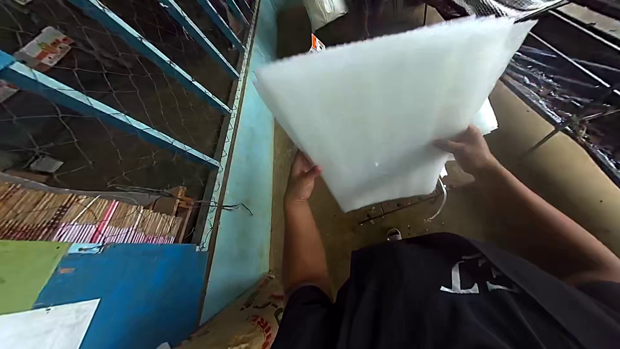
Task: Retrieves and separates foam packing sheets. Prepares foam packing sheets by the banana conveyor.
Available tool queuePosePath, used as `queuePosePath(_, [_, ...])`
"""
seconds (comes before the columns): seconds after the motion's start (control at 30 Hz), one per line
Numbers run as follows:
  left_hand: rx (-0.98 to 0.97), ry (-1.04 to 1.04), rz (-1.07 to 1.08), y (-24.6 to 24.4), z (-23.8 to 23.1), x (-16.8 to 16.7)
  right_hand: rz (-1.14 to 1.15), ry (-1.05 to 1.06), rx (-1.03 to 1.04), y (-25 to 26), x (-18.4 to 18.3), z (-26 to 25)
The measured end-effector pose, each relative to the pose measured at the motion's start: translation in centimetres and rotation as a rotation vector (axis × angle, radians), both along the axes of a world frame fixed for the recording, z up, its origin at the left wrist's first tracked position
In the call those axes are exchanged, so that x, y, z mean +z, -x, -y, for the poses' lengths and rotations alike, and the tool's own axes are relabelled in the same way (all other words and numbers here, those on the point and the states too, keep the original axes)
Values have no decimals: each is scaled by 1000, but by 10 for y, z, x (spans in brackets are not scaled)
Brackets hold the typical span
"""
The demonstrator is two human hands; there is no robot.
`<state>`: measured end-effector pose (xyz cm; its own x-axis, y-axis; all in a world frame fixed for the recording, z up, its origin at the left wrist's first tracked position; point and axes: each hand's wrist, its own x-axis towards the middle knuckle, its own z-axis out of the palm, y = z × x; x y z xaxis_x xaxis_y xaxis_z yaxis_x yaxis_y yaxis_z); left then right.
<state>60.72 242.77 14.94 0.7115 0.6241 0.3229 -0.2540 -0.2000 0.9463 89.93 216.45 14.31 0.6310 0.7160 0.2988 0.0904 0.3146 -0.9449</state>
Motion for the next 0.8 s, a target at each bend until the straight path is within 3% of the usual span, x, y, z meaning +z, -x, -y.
queuePosePath(0.17, [31,128,22,-18,39,4,-29,160,44,8,-12,26])
queuePosePath(0.33, [44,159,81,-16,58,6,13,35,74,6,-18,46])
queuePosePath(0.67, [-101,-50,144,-6,61,54,116,-105,160,17,12,72])
queuePosePath(0.8, [-59,-87,129,-11,45,62,123,-82,-29,28,21,61])
